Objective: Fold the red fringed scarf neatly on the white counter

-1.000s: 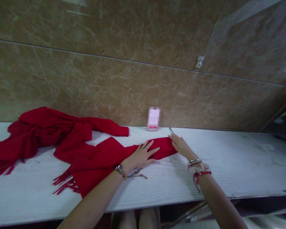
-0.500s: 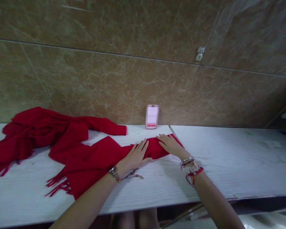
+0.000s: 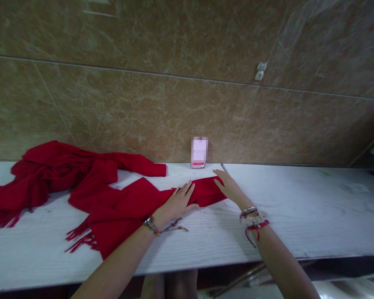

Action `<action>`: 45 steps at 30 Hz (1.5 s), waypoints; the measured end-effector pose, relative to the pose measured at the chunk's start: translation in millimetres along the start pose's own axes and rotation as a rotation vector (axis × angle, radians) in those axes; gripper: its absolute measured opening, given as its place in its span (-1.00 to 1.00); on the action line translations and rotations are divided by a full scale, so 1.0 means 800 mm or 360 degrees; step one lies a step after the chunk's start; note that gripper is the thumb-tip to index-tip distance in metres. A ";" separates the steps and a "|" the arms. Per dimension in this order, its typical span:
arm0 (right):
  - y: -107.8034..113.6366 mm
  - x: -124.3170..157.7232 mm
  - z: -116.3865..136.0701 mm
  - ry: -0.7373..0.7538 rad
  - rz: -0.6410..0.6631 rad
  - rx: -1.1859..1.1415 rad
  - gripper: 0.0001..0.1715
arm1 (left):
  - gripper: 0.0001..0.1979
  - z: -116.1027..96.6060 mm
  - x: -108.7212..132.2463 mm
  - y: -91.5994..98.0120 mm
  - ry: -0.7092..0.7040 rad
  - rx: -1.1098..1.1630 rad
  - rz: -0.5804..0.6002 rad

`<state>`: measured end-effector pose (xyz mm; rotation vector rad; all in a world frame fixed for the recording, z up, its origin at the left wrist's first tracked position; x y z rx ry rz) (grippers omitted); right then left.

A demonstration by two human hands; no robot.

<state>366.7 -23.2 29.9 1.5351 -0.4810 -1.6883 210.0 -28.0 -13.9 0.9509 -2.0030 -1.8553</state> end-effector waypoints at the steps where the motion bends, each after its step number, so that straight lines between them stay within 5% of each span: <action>1: -0.005 0.002 0.011 0.0063 0.0048 -0.0023 -0.54 | -0.30 0.001 0.000 0.000 -0.0004 0.0003 -0.0014; 7: -0.025 0.012 0.024 0.0195 0.0285 0.0062 -0.60 | -0.31 0.002 -0.002 0.000 0.0034 -0.0004 -0.0005; 13: -0.014 0.014 -0.033 -0.0237 0.0265 0.0336 -0.58 | -0.30 0.003 0.000 0.000 0.0030 -0.0026 -0.0025; 17: 0.010 0.012 -0.055 -0.0429 0.0067 0.0435 -0.53 | -0.30 0.005 0.000 -0.002 0.0024 -0.0045 -0.0049; 21: 0.021 0.000 -0.015 -0.0128 -0.0153 0.0167 -0.55 | -0.29 0.005 -0.001 -0.002 0.0060 -0.0034 -0.0026; 27: -0.022 0.010 0.056 0.0287 0.0245 -0.0147 -0.59 | -0.28 0.004 -0.003 -0.002 0.0068 -0.0017 -0.0026; 32: -0.025 0.009 -0.003 -0.0003 0.0287 0.0138 -0.53 | -0.30 0.006 -0.002 -0.004 0.0058 -0.0022 -0.0036; 38: 0.019 0.014 -0.077 -0.0454 0.0010 0.0433 -0.48 | -0.41 0.001 0.002 0.003 -0.0007 0.0069 -0.0032; 42: 0.033 0.002 -0.034 -0.0178 -0.0232 0.0187 -0.52 | -0.40 0.001 0.002 0.004 0.0016 0.0086 0.0018; 45: 0.005 0.001 0.018 0.0143 0.0012 -0.0035 -0.57 | -0.38 0.001 0.000 0.001 0.0028 0.0082 0.0014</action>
Point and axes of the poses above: each hand's wrist, its own x-axis away from the middle knuckle, its own y-axis out of the back of the hand, z = x × y, the point moved 9 cm from there along -x, towards the middle knuckle, and after that the axes turned 11 degrees about -z, right-handed, at the moved point
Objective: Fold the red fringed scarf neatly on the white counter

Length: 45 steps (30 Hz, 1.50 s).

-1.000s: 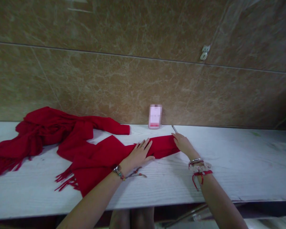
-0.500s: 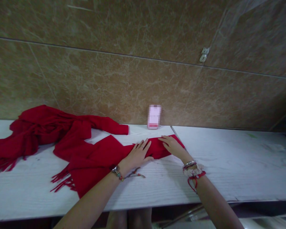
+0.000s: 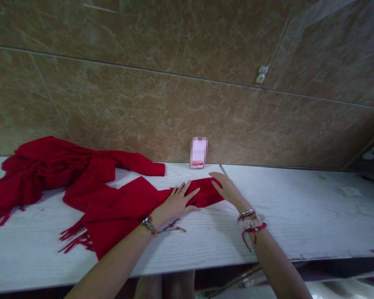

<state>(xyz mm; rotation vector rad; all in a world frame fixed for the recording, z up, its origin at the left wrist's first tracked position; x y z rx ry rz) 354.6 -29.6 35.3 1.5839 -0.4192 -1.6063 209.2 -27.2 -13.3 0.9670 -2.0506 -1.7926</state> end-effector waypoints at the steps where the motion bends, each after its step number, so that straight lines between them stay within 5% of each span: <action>1: -0.013 0.002 0.011 0.0064 0.0125 -0.0018 -0.57 | -0.37 0.001 -0.001 -0.001 0.0005 -0.0002 -0.0003; 6: -0.041 0.018 -0.009 -0.0010 0.0389 0.0223 -0.55 | -0.36 0.005 -0.001 -0.006 0.0017 -0.0022 0.0018; 14: -0.004 0.037 -0.104 -0.0644 0.0304 0.0529 -0.54 | -0.33 -0.011 0.002 -0.006 -0.0135 -0.0025 0.0128; 19: 0.005 0.009 -0.044 -0.0271 0.0043 0.0245 -0.52 | -0.28 -0.009 0.002 -0.002 -0.0127 -0.0116 0.0049; 24: -0.041 0.013 0.022 0.0102 0.0375 0.0024 -0.54 | -0.18 -0.005 0.002 -0.003 -0.0109 -0.0178 0.0024; 27: -0.049 0.018 0.012 0.0095 0.0419 0.0117 -0.53 | -0.21 -0.004 0.001 -0.001 -0.0131 -0.0242 -0.0001; 38: -0.019 0.029 -0.108 -0.0221 0.0362 0.0327 -0.59 | -0.30 0.010 0.004 0.012 -0.0123 -0.0264 -0.0018; 42: -0.010 0.023 -0.101 -0.0244 0.0260 0.0312 -0.58 | -0.29 0.013 0.010 0.012 -0.0101 -0.0157 0.0131; 45: 0.004 0.012 -0.059 -0.0169 0.0050 0.0203 -0.59 | -0.31 0.015 0.012 0.013 -0.0054 -0.0120 0.0185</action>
Point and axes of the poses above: each hand's wrist, its own x-axis away from the middle knuckle, its own y-axis out of the back of the hand, z = x × y, the point moved 9 cm from there along -x, towards the middle knuckle, and after that the axes turned 11 degrees about -z, right-handed, at the moved point
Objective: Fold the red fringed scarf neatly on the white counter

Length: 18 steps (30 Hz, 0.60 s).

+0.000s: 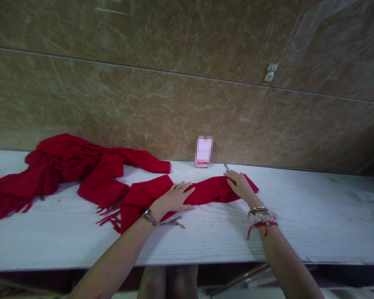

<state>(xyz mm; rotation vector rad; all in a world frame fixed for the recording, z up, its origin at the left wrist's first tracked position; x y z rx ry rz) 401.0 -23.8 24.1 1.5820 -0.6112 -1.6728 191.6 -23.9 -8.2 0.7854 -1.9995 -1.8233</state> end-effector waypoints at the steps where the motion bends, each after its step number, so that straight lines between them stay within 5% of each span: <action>1: 0.005 -0.001 0.021 0.0066 -0.0048 -0.0075 -0.59 | -0.32 0.000 0.001 0.000 0.0010 0.0001 0.0013; 5: -0.012 0.008 0.103 0.0419 0.0199 -0.0215 -0.59 | -0.32 0.000 0.001 0.000 0.0020 -0.0006 0.0001; 8: -0.030 0.016 0.120 0.0511 0.0388 -0.0105 -0.60 | -0.32 0.001 0.000 -0.002 0.0003 -0.0010 -0.0013; 12: -0.040 0.016 0.094 0.0483 0.0425 0.0022 -0.59 | -0.32 -0.001 -0.002 -0.002 -0.0017 -0.0069 -0.0021; 18: -0.039 0.015 0.015 0.0233 0.0391 0.0212 -0.60 | -0.35 -0.002 -0.001 0.019 -0.0087 -0.0215 -0.0180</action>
Point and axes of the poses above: each hand's wrist, its own x-axis away from the middle knuckle, its own y-axis out of the back of the hand, z = x × y, the point moved 9 cm from there along -x, towards the middle knuckle, and after that the axes turned 11 degrees about -z, right-handed, at the moved point
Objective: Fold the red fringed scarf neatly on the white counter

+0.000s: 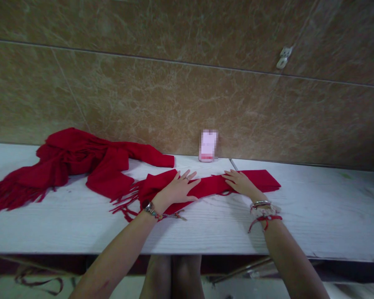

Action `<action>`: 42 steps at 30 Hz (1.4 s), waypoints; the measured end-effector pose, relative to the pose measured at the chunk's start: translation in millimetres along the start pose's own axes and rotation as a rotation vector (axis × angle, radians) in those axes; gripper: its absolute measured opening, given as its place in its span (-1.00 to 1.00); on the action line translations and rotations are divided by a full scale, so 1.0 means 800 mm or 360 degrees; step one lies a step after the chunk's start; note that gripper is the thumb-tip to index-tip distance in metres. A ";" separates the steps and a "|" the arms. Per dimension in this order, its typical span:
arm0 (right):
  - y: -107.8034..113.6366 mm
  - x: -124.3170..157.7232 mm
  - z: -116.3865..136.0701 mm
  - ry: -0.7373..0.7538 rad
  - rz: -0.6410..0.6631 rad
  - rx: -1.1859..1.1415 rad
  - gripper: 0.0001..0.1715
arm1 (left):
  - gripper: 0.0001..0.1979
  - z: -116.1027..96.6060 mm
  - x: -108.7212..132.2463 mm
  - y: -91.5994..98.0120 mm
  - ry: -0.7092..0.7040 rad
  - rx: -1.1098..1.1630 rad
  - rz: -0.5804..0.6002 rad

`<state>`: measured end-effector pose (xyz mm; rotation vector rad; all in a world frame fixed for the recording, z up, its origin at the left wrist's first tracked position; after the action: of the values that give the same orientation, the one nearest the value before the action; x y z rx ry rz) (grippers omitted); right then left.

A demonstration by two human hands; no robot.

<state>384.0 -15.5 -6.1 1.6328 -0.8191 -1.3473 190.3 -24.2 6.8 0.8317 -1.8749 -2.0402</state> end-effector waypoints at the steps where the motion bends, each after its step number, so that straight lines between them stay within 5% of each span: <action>1: 0.000 0.003 -0.014 -0.0066 -0.0007 0.0013 -0.61 | -0.35 0.003 0.000 0.003 0.0002 -0.0012 -0.0010; 5: 0.005 0.011 -0.054 -0.0298 -0.0033 0.0050 -0.64 | -0.33 0.031 0.003 0.014 0.0165 -0.0059 -0.0035; 8: 0.018 0.007 -0.044 -0.0303 -0.0127 0.0013 -0.64 | -0.36 0.053 0.006 0.022 0.0330 -0.0102 -0.0087; 12: 0.029 -0.008 0.033 0.0019 -0.0164 -0.0282 -0.59 | -0.36 0.055 0.007 0.010 0.0315 -0.0065 0.0011; 15: 0.017 -0.011 0.097 0.0261 0.0058 -0.0576 -0.52 | -0.43 0.041 0.006 -0.002 0.0280 -0.0063 0.0074; 18: 0.003 -0.007 0.124 0.0331 0.0225 -0.0662 -0.43 | -0.48 0.031 0.010 -0.001 0.0381 -0.0156 0.0032; 22: -0.006 -0.003 0.121 0.0333 0.0296 -0.0696 -0.37 | -0.44 0.031 0.029 0.024 0.0426 -0.0295 -0.0203; 25: -0.004 -0.004 0.116 0.0345 0.0271 -0.0751 -0.40 | -0.45 0.062 0.058 0.040 0.0392 -0.0257 -0.0292; 30: 0.002 -0.008 0.118 0.0346 0.0204 -0.0796 -0.49 | -0.36 0.131 0.118 0.022 0.0365 0.0050 0.0003; 35: 0.007 -0.006 0.120 0.0370 0.0247 -0.0819 -0.47 | -0.27 0.143 0.147 0.001 0.0363 0.0078 0.0196; 42: 0.007 -0.006 0.113 0.0397 0.0165 -0.0883 -0.35 | -0.21 0.148 0.134 0.007 0.0451 0.0294 0.0249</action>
<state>294.8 -31.4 -4.4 1.2627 -0.3324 -1.1375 36.6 15.3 -12.3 0.9308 -1.9172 -1.5834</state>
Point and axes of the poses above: each hand's wrist, its own x-axis away from the middle knuckle, its own y-axis out of the back of the hand, z = x × y, the point moved 9 cm from there along -x, towards the middle knuckle, and after that the axes turned 11 degrees about -z, right-handed, at the moved point
